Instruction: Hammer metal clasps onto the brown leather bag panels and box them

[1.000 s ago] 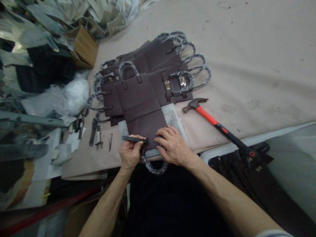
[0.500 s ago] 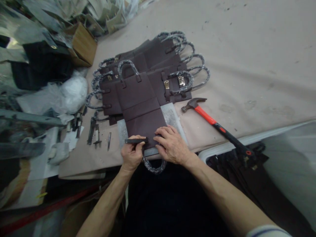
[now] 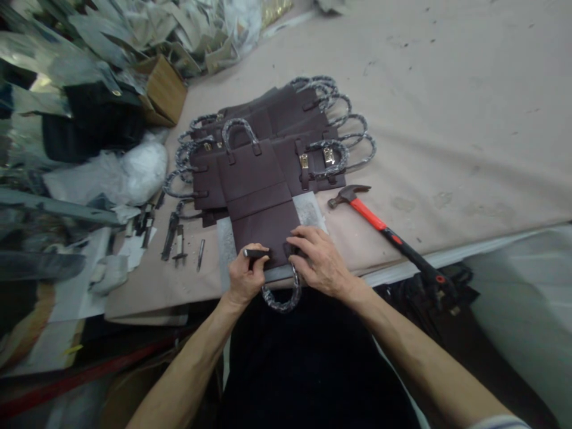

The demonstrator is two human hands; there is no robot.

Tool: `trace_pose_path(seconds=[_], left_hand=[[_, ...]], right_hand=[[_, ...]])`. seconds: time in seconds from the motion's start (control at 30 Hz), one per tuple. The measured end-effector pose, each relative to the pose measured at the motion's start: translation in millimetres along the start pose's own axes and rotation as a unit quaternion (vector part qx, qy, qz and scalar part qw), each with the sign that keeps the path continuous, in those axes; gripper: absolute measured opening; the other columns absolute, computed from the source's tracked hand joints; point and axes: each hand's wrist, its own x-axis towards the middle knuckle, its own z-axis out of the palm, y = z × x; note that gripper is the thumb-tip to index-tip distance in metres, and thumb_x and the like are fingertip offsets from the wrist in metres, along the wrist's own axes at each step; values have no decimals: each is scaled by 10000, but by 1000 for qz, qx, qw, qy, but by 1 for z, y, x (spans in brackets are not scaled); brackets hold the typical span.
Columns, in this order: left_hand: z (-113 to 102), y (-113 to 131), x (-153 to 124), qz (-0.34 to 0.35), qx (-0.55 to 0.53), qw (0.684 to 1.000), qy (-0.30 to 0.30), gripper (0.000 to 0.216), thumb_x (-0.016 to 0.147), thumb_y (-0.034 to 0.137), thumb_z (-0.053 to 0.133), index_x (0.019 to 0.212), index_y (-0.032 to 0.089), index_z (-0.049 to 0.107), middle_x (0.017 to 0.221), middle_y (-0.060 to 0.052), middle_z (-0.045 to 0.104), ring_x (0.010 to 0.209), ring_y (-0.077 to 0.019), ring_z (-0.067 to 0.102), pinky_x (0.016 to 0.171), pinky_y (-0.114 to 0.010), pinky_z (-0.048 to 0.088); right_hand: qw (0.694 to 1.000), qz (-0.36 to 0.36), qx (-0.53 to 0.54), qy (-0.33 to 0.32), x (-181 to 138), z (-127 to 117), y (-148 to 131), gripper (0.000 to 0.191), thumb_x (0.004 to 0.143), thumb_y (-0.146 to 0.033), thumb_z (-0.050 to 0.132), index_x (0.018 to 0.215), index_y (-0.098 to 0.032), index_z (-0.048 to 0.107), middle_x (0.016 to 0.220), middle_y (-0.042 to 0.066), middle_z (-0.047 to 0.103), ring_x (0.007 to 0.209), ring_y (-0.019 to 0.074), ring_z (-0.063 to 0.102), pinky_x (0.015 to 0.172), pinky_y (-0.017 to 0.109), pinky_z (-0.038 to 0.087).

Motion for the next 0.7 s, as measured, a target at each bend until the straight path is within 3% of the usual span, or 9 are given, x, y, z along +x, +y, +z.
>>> trace_pose_path(seconds=[0.1, 0.17, 0.27, 0.37, 0.43, 0.53, 0.63, 0.7], left_hand=[[1, 0, -1, -2, -8, 1000, 9, 105, 926, 136, 593, 1006, 184, 640, 938, -57, 739, 905, -179, 735, 841, -280, 596], [3, 0, -1, -7, -12, 1000, 14, 110, 920, 133, 593, 1005, 187, 637, 933, -54, 735, 890, -178, 734, 831, -277, 595], [5, 0, -1, -14, -18, 1000, 20, 108, 914, 140, 588, 997, 194, 633, 917, -47, 729, 864, -178, 732, 815, -278, 593], [7, -1, 0, -27, -21, 999, 21, 98, 904, 149, 598, 982, 202, 625, 884, -36, 723, 815, -175, 724, 782, -276, 590], [8, -1, 1, -34, -26, 999, 16, 95, 895, 148, 603, 968, 207, 619, 866, -29, 719, 795, -173, 718, 771, -275, 588], [8, -2, 1, -31, -34, 999, 14, 103, 893, 138, 593, 963, 210, 616, 875, -30, 717, 810, -174, 718, 778, -276, 586], [8, -3, -1, -29, -39, 999, 14, 112, 894, 134, 586, 971, 210, 614, 881, -35, 715, 815, -177, 717, 782, -279, 587], [9, -4, -2, -29, -45, 998, 11, 114, 893, 135, 583, 973, 211, 611, 876, -34, 711, 808, -176, 714, 780, -279, 588]], right_hand=[[988, 66, -114, 75, -10, -34, 18, 284, 961, -289, 552, 1206, -183, 651, 1276, 156, 622, 1197, 311, 572, 1052, 504, 458], [960, 146, -218, 95, -21, -58, 38, 322, 945, -312, 543, 1198, -150, 656, 1273, 189, 620, 1188, 344, 565, 1050, 516, 442], [909, 275, -313, 8, -39, -84, 66, 363, 912, -349, 531, 1130, -95, 668, 1146, 236, 635, 1085, 377, 581, 953, 507, 465], [877, 358, -307, -89, -44, -94, 77, 295, 905, -339, 518, 1044, -123, 664, 990, 191, 633, 914, 326, 597, 798, 433, 467], [866, 429, -239, -98, -38, -95, 74, 200, 860, -300, 569, 981, -157, 642, 871, 124, 614, 774, 256, 572, 688, 365, 435], [829, 552, 38, -81, -25, -94, 59, 139, 751, -243, 632, 872, -193, 584, 692, 22, 529, 593, 164, 473, 543, 288, 369], [765, 580, 273, -60, -15, -92, 30, 166, 698, -238, 605, 843, -206, 530, 649, -35, 465, 489, 102, 377, 458, 237, 330], [754, 576, 315, -31, -11, -92, 4, 169, 724, -284, 598, 829, -221, 481, 634, -65, 418, 440, 77, 314, 411, 216, 286]])
